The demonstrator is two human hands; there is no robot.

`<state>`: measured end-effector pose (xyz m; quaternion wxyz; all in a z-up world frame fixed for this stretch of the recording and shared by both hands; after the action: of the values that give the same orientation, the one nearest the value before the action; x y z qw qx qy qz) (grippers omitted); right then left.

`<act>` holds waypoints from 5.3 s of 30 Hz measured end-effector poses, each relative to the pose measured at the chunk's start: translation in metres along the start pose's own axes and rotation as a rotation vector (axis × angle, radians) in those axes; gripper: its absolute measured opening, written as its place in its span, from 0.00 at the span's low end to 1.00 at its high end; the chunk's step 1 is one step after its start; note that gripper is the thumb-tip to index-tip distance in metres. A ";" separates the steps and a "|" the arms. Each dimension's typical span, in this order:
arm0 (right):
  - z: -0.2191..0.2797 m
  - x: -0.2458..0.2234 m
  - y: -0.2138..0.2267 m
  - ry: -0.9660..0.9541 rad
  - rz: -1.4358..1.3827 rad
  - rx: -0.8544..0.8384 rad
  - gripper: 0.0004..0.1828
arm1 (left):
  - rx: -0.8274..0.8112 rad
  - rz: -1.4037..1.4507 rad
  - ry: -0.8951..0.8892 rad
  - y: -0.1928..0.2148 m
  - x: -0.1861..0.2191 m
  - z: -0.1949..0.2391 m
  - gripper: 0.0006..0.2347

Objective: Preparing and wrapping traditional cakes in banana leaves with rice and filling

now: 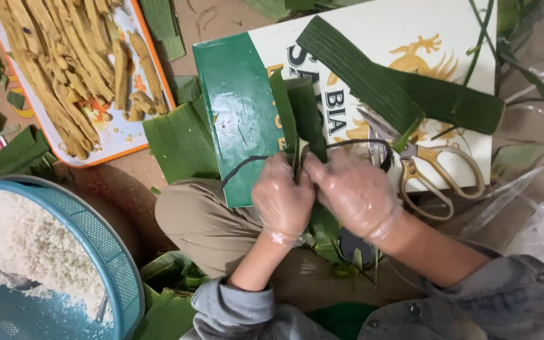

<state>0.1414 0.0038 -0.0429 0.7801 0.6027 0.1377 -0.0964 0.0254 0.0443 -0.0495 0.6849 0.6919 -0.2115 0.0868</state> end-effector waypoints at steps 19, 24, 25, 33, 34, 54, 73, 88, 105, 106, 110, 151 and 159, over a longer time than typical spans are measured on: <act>-0.013 0.031 -0.027 -0.070 -0.555 -0.122 0.33 | -0.309 0.802 0.121 -0.015 -0.037 -0.013 0.11; -0.009 0.032 -0.008 -0.036 -0.707 -0.156 0.39 | -0.211 0.607 0.076 -0.019 -0.031 -0.008 0.11; -0.005 0.028 0.014 -0.043 -0.814 -0.178 0.39 | -0.201 0.557 0.080 -0.018 -0.030 -0.005 0.12; -0.004 0.060 -0.033 -0.341 -0.939 0.009 0.16 | -0.076 0.303 0.007 -0.003 -0.003 0.004 0.11; -0.002 0.062 -0.032 -0.376 -0.952 0.061 0.12 | -0.034 0.252 -0.011 0.001 0.001 0.006 0.12; 0.078 0.050 -0.063 -0.406 -0.727 -0.098 0.09 | 0.233 -0.059 -0.077 -0.005 0.024 0.026 0.22; -0.137 -0.058 -0.135 0.181 0.138 -0.077 0.10 | 0.141 0.165 -0.034 0.010 0.025 0.018 0.12; -0.007 0.062 -0.008 0.228 -0.412 0.428 0.06 | 0.371 0.142 -0.317 -0.018 0.020 0.031 0.11; -0.004 0.034 0.020 0.272 -0.464 0.035 0.17 | 0.302 0.131 -0.352 -0.005 0.030 0.031 0.11; -0.004 0.031 0.019 0.432 -0.356 0.199 0.14 | 0.294 0.140 -0.349 -0.004 0.028 0.030 0.11; 0.000 0.003 0.040 0.643 0.120 0.428 0.08 | 0.284 0.157 -0.329 0.006 0.030 0.029 0.16; -0.024 0.061 -0.022 -0.117 -1.188 -0.106 0.09 | 0.427 -0.093 -0.554 0.000 0.044 0.023 0.04; -0.023 0.061 -0.006 0.034 -0.946 0.053 0.07 | 0.422 -0.110 -0.622 -0.014 0.025 0.013 0.07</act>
<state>0.1951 0.0257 -0.0747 0.6324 0.4951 0.4072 -0.4350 0.0517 0.0268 -0.0529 0.4342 0.8212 -0.3492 -0.1225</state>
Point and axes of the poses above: each hand's wrist, its own z-axis away from the middle knuckle, its own y-axis out of the back of the hand, x = y × z, the point moved 7 cm from there along -z, towards the middle knuckle, and after that the axes turned 1 degree about -y, right-handed, at the moved point
